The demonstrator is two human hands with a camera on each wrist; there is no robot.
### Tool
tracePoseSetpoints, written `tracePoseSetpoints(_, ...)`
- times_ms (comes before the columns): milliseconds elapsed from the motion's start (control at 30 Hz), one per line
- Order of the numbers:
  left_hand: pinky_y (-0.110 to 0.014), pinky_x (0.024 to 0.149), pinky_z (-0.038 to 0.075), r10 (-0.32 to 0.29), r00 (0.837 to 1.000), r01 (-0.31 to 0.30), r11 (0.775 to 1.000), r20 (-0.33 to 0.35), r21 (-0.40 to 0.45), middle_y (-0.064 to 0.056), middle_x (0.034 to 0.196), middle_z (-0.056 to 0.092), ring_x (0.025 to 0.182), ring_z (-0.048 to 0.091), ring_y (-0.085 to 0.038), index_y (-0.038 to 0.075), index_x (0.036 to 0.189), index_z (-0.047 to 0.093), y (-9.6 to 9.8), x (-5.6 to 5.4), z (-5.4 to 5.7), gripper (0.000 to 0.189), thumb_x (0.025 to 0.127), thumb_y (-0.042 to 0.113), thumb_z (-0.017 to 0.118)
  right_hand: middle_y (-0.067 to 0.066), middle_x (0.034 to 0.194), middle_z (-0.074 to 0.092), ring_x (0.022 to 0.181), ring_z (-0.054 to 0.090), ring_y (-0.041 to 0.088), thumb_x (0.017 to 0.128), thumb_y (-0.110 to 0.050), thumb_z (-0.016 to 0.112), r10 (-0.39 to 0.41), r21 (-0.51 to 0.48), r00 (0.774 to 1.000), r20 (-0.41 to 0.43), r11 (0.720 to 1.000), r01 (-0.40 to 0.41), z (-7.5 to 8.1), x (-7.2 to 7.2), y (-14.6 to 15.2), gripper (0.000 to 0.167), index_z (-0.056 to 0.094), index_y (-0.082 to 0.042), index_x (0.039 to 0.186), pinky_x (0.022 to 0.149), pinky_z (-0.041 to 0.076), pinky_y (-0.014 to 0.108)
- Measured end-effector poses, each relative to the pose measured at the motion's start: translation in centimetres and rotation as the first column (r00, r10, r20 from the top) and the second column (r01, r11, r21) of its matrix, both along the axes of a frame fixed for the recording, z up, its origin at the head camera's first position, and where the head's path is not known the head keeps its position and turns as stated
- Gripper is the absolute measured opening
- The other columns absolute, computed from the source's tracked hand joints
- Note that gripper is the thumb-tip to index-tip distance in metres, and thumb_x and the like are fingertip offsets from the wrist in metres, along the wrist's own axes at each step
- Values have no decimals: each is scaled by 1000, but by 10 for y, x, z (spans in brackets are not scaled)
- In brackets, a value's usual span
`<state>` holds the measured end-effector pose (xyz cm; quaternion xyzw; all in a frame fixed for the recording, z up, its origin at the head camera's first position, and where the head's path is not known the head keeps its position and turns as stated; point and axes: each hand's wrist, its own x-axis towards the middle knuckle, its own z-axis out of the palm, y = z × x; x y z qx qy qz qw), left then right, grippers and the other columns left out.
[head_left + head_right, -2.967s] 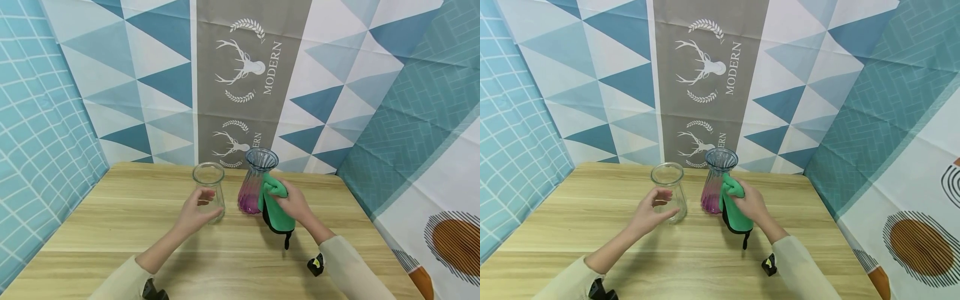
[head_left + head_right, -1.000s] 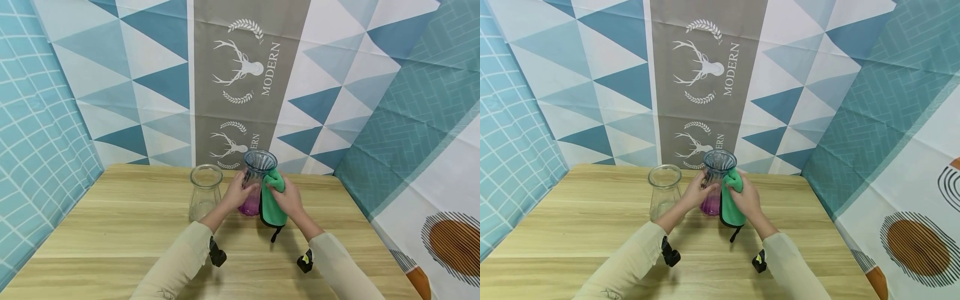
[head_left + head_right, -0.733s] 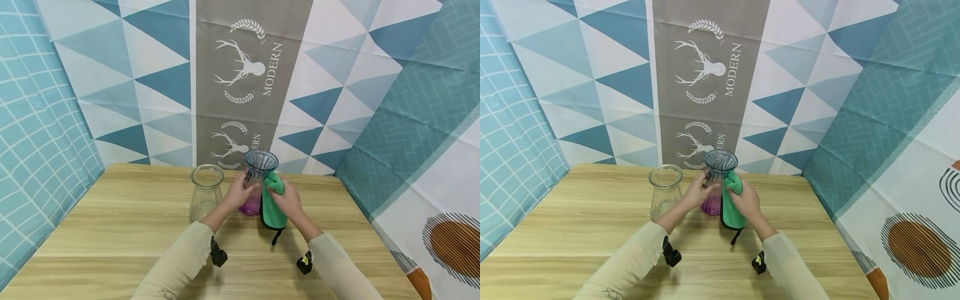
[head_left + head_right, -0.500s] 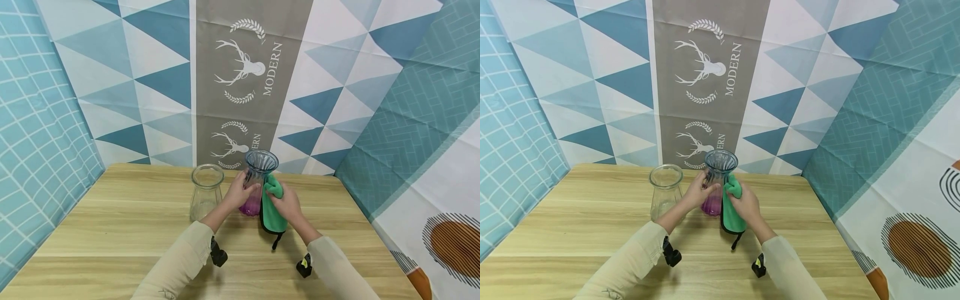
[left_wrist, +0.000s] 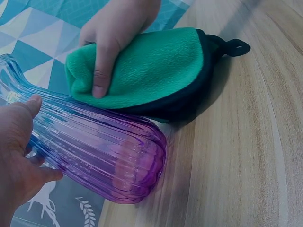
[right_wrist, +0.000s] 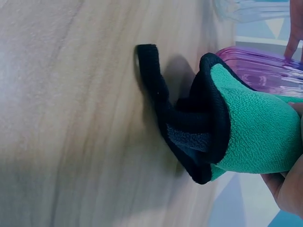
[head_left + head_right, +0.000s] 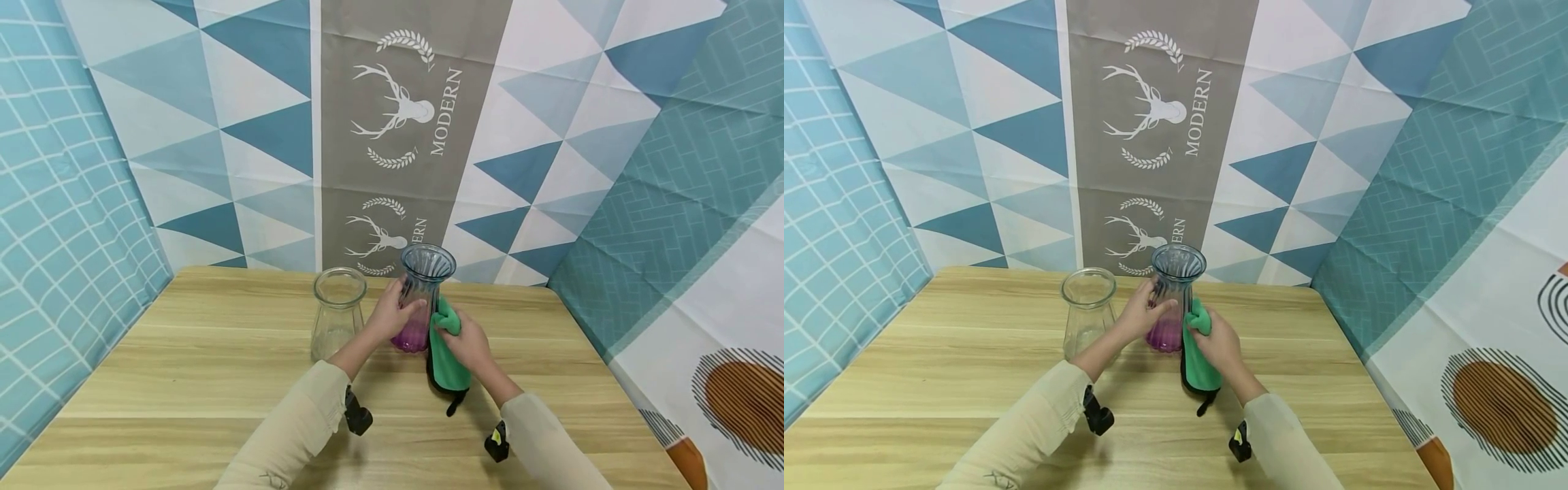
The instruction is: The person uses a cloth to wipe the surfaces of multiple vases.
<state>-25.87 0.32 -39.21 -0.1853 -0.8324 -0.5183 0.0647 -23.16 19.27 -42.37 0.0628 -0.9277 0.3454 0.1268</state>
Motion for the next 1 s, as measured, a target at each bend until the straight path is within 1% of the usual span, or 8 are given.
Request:
tracePoseSetpoints(200, -48, 111, 31, 1, 1000, -1, 1000, -7, 1, -20, 148, 31, 135, 35, -35, 1, 147, 22, 0, 0, 0, 72, 92, 31, 59, 14, 116, 64, 98, 61, 28, 86, -25, 68, 9, 44, 1000, 27, 999, -10, -6, -1, 2, 51, 52, -6, 130, 77, 50, 44)
tracePoseSetpoints(400, -47, 111, 31, -2, 1000, 2, 1000, -23, 0, -21, 147, 32, 134, 35, -36, -1, 146, 22, 0, 1, 0, 72, 92, 29, 59, 15, 113, 65, 94, 61, 28, 85, -25, 68, 16, 60, 999, 44, 998, -19, -5, -1, 4, 49, 54, -6, 128, 73, 49, 42)
tracePoseSetpoints(433, -47, 111, 31, -3, 1000, 3, 1000, -25, -3, -21, 146, 32, 134, 35, -36, -1, 146, 22, 0, 0, 0, 72, 92, 29, 59, 15, 112, 65, 94, 61, 28, 85, -24, 68, 17, 58, 999, 42, 998, -20, -4, 0, 5, 48, 54, -6, 127, 72, 49, 42)
tracePoseSetpoints(500, -48, 111, 31, -6, 1000, 5, 1000, -26, -13, -21, 146, 32, 134, 35, -36, -1, 147, 21, 1, 0, 0, 73, 92, 30, 58, 15, 114, 64, 96, 61, 29, 86, -24, 68, 15, 38, 999, 47, 999, -17, -2, 0, 6, 47, 54, -8, 128, 74, 49, 43)
tracePoseSetpoints(700, -48, 112, 30, 1, 1000, -1, 998, -3, -61, -20, 148, 29, 136, 32, -36, -1, 147, 19, 2, 1, 0, 73, 94, 33, 56, 16, 120, 62, 102, 61, 32, 87, -25, 66, 34, -7, 999, 14, 999, -34, 4, -1, 9, 49, 52, -9, 131, 79, 51, 46)
tracePoseSetpoints(833, -47, 112, 31, -2, 1000, 2, 997, -3, -78, -20, 149, 28, 137, 32, -35, -1, 147, 18, 2, 1, 0, 73, 94, 33, 55, 17, 118, 63, 100, 62, 32, 87, -26, 67, 39, -38, 999, -20, 998, -40, 13, -2, 8, 47, 54, -9, 128, 79, 52, 47)
tracePoseSetpoints(1000, -46, 112, 31, 1, 1000, -2, 995, -9, -101, -21, 149, 27, 137, 32, -35, -3, 147, 18, 3, 2, 4, 72, 94, 31, 55, 19, 120, 62, 102, 62, 35, 88, -27, 66, 44, -30, 997, -56, 998, -46, 25, -3, 7, 49, 52, -7, 131, 81, 52, 49)
